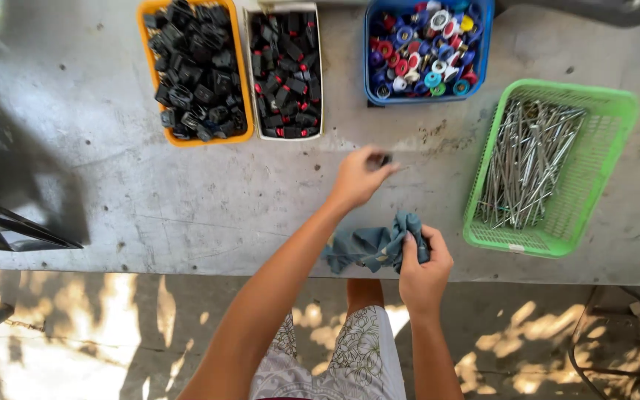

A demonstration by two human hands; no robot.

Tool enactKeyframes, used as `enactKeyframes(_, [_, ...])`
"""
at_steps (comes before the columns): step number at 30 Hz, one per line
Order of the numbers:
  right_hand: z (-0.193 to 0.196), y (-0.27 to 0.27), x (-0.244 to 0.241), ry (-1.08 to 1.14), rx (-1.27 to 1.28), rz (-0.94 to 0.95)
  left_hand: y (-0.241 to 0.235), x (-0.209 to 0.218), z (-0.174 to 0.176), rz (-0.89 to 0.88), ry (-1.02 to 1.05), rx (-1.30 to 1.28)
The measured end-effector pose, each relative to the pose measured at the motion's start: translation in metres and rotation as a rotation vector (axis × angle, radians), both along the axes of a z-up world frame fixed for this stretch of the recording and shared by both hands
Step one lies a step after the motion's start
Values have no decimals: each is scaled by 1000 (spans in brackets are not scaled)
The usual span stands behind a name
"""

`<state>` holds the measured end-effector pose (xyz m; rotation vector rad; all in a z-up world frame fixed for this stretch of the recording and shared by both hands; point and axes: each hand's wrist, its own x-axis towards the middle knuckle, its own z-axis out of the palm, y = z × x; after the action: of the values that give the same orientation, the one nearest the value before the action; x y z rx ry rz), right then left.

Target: The person repeatedly picks small black plastic parts from a table and wipes each one with a blue cloth. The person handles the parts one at a time, wiping them and placing them back on the table. The task continues throughout the clip without a visible final state.

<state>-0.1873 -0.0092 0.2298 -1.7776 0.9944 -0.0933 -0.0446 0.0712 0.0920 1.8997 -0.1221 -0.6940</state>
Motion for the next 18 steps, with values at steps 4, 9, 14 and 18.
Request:
enactKeyframes(4, [65, 21, 3, -155, -75, 34, 73, -43, 101, 209, 379, -379])
enactKeyframes(9, [149, 61, 0, -433, -143, 376, 127, -81, 247, 325, 973, -832])
enactKeyframes(14, [209, 64, 2, -399, -286, 384, 162, -87, 322, 317, 801, -829])
enactKeyframes(18, [260, 98, 0, -512, -310, 520, 167, -100, 347, 315, 798, -922])
